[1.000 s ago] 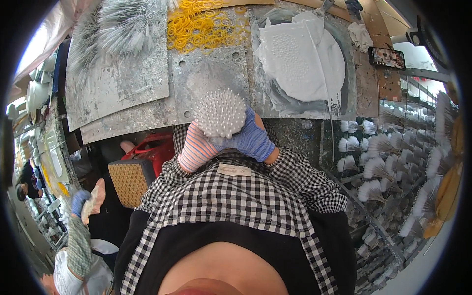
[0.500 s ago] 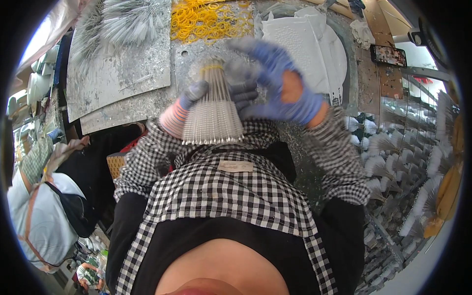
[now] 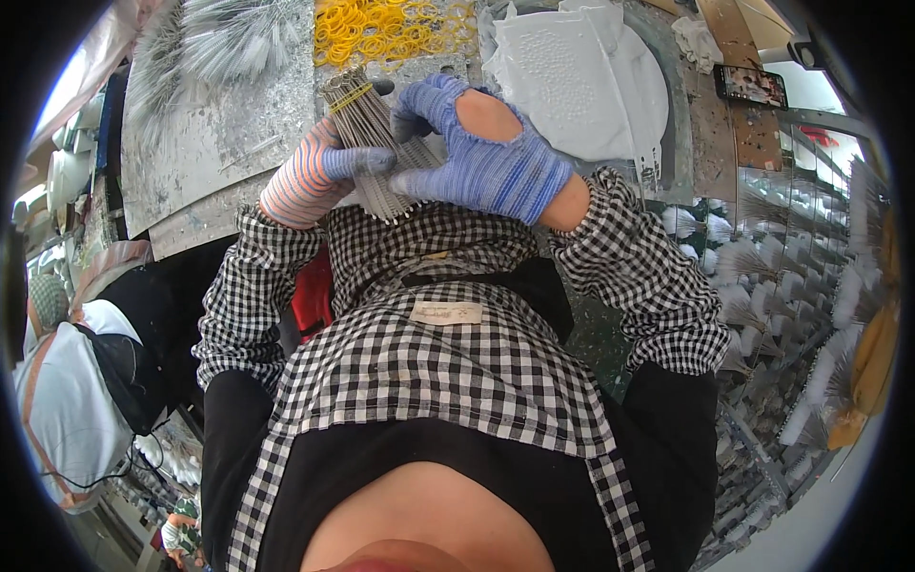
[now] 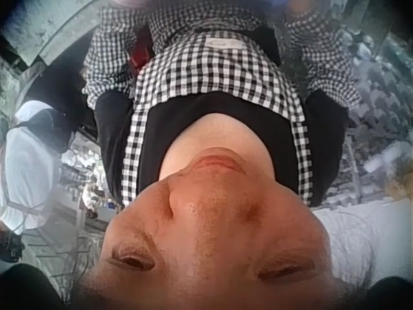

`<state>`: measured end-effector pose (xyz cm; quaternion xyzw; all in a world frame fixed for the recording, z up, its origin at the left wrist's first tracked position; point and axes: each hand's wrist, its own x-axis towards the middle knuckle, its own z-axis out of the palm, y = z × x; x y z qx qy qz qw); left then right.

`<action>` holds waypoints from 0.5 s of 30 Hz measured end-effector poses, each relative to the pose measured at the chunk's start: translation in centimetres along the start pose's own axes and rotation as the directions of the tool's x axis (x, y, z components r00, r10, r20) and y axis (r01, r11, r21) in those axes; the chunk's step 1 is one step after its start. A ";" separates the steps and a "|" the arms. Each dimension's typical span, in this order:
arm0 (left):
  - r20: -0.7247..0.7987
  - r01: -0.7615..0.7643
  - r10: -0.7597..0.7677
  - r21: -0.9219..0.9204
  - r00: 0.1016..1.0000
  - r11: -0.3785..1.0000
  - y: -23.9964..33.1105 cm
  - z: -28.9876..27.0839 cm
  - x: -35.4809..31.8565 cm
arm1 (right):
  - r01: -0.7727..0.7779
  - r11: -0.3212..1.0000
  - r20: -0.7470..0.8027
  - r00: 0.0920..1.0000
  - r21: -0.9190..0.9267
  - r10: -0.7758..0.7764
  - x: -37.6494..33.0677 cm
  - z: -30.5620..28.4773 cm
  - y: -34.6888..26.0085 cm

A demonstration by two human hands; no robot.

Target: Manual assembly of white brush heads by bundling bristles with rubber bands and organizing them for processing.

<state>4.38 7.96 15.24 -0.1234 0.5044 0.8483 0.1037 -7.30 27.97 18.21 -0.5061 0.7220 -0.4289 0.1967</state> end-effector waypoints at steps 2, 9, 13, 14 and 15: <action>0.023 0.042 -0.042 -0.011 0.999 0.999 -0.1 -0.1 -0.1 | -0.027 0.999 0.021 0.999 0.034 0.027 -0.1 0.3 0.4; -0.032 0.074 -0.074 -0.012 0.997 0.997 0.1 0.5 0.2 | 0.015 1.000 -0.017 1.000 -0.016 -0.015 -0.5 0.5 0.7; -0.026 0.102 -0.101 0.013 0.994 0.995 -0.1 0.1 0.8 | -0.054 0.998 -0.039 0.998 0.021 0.055 -0.8 0.5 0.9; -0.027 0.104 -0.104 0.012 0.994 0.995 -0.2 0.2 0.8 | -0.056 0.998 -0.038 0.998 0.022 0.056 -0.9 0.5 1.1; -0.051 0.088 -0.087 0.014 0.995 0.996 -0.2 0.5 0.9 | -0.044 0.999 -0.046 0.998 -0.012 0.043 -1.0 0.5 1.3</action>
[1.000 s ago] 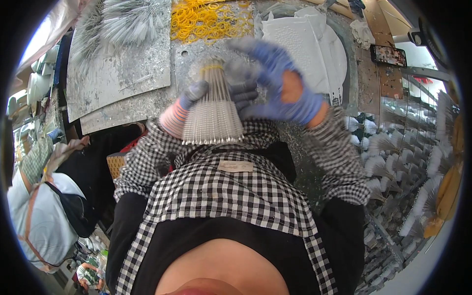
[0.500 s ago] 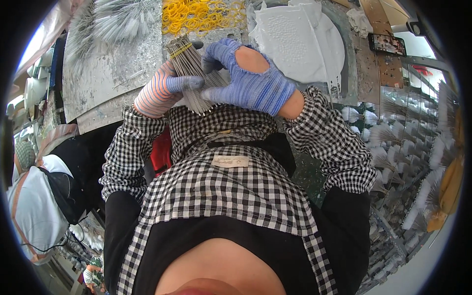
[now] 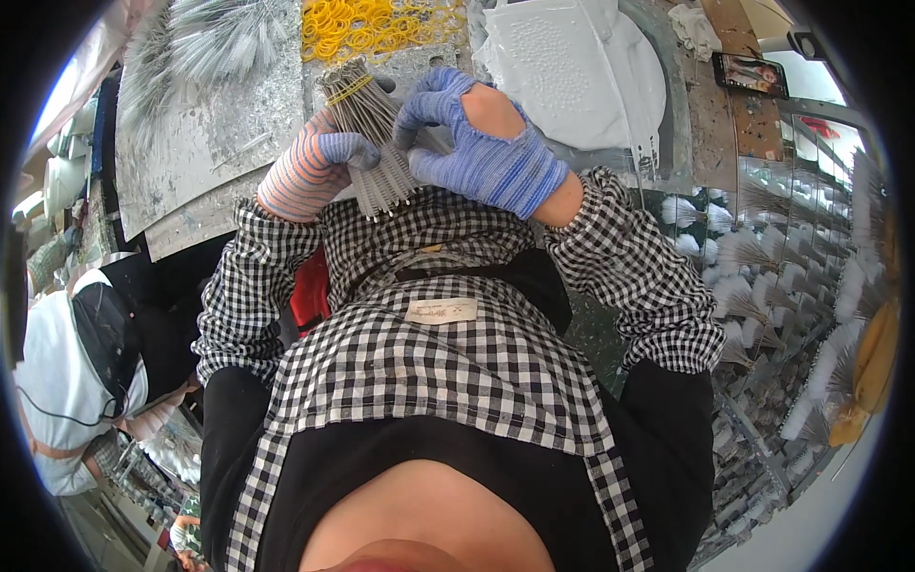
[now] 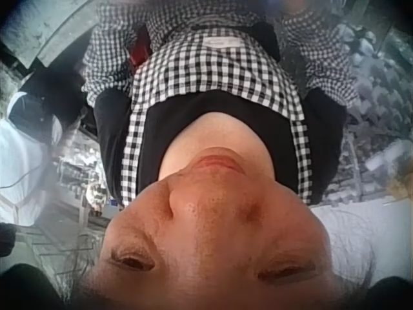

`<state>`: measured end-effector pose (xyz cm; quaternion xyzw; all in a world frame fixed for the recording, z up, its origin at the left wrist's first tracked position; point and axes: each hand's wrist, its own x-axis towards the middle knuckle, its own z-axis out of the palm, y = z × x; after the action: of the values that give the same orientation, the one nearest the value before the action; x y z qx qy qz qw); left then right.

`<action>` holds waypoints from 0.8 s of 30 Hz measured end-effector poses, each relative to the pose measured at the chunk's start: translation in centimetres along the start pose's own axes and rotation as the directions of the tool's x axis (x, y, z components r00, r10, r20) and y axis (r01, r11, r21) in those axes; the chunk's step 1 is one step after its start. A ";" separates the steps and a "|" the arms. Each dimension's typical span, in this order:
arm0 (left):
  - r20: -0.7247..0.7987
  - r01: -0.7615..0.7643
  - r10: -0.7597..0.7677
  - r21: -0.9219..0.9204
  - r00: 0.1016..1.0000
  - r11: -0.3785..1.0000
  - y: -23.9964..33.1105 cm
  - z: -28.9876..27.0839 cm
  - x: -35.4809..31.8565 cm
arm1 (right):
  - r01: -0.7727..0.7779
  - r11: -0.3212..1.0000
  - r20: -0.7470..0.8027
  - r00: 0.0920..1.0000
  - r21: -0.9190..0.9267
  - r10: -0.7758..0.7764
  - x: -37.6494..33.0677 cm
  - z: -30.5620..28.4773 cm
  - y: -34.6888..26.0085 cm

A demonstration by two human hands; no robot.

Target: Manual assembly of white brush heads by bundling bristles with rubber bands and organizing them for processing.

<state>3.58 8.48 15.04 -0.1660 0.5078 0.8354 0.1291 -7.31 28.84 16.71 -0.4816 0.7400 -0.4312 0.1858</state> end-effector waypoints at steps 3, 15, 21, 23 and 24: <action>-0.032 -0.015 0.015 0.028 0.999 0.999 0.1 0.5 0.2 | 0.114 0.977 -0.073 0.989 -0.178 -0.129 0.1 0.3 1.0; -0.142 -0.138 0.140 0.025 0.980 0.990 0.1 0.5 2.0 | -0.272 0.958 0.038 0.960 -0.092 0.277 0.8 0.0 0.7; -0.040 -0.226 0.247 0.285 0.968 0.932 -0.1 -1.4 3.1 | -0.282 0.955 0.067 0.955 -0.089 0.288 1.6 -1.1 0.3; -0.086 -0.127 0.140 0.141 0.986 0.982 0.2 -0.9 2.9 | -0.285 0.952 0.066 0.954 -0.109 0.293 1.8 -1.3 0.1; -0.083 -0.148 0.154 0.083 0.985 0.986 0.2 -0.8 2.9 | -0.289 0.951 0.068 0.953 -0.108 0.297 1.8 -1.3 0.0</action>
<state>1.00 7.84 13.71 -0.1589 0.5558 0.8145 0.0489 -9.04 27.86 17.71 -0.3926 0.8147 -0.3420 0.2551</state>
